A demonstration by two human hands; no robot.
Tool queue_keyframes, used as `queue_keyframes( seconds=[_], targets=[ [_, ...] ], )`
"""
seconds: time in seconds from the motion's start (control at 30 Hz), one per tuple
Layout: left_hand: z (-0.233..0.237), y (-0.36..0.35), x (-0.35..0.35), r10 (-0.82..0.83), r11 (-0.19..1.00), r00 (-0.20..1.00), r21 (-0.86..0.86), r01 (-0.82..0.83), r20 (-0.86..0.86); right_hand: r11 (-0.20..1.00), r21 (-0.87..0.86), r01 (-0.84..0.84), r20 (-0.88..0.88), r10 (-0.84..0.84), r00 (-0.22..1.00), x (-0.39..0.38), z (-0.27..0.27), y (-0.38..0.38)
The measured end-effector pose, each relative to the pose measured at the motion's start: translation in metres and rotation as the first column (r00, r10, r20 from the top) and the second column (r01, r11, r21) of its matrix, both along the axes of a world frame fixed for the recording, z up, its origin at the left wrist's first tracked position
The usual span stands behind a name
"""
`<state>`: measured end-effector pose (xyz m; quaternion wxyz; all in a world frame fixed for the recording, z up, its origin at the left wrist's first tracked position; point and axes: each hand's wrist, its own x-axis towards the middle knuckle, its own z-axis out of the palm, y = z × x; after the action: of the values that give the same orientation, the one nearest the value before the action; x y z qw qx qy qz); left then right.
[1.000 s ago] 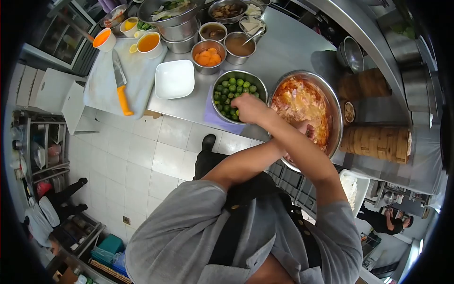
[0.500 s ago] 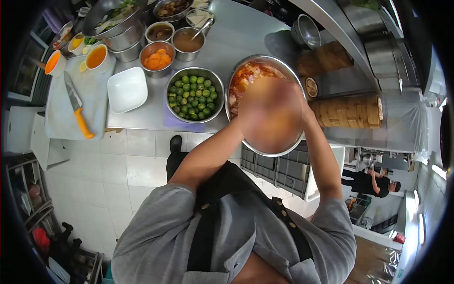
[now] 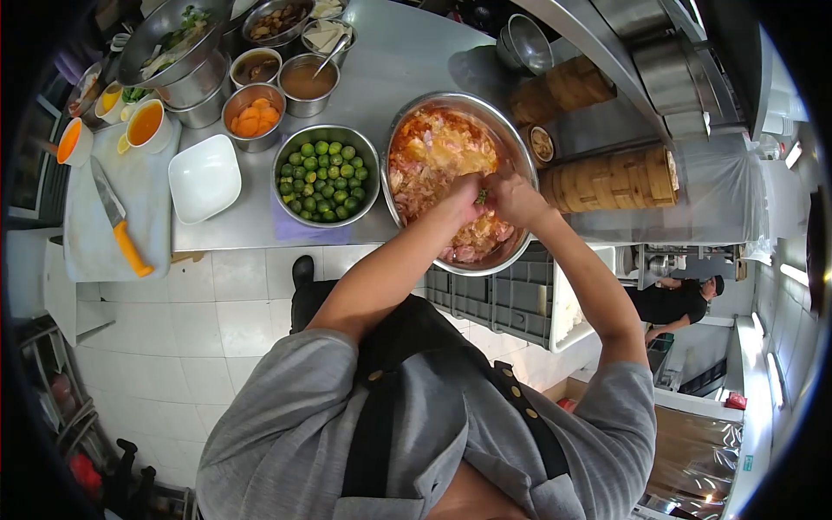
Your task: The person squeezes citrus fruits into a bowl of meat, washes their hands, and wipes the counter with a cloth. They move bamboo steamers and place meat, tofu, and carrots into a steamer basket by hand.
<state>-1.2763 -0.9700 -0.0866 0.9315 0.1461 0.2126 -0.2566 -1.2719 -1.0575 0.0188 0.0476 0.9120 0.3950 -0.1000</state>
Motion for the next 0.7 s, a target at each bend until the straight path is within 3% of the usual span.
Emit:
queue_keyframes(
  seconds=[0.07,0.13,0.27,0.43,0.53,0.7],
  targets=[
    [-0.006,-0.008,0.002,-0.001,0.999,1.000,0.047,0.002,-0.020,0.997,-0.072,-0.025,0.008,0.025,1.000,0.005,-0.015,-0.010],
    [-0.011,-0.014,0.003,0.020,0.999,0.996,0.044,-0.016,-0.083,0.980,-0.137,-0.145,0.054,0.154,0.987,0.005,-0.020,-0.009],
    [-0.022,-0.020,0.009,0.016,1.000,0.995,-0.010,-0.017,-0.103,0.975,-0.206,-0.086,-0.015,0.085,0.996,0.003,-0.011,-0.002],
    [-0.021,-0.014,0.012,-0.023,0.997,0.998,-0.076,0.027,0.056,0.994,-0.107,-0.019,-0.035,0.015,0.999,-0.002,0.009,0.006],
    [-0.009,-0.007,0.014,0.009,0.999,1.000,0.039,-0.009,0.003,0.999,-0.009,-0.031,0.033,0.031,0.999,0.002,0.023,0.011],
    [0.014,-0.004,0.015,0.048,0.998,0.999,0.027,-0.048,0.016,0.999,0.046,-0.014,0.083,0.010,0.997,0.005,0.026,0.006]
  ],
)
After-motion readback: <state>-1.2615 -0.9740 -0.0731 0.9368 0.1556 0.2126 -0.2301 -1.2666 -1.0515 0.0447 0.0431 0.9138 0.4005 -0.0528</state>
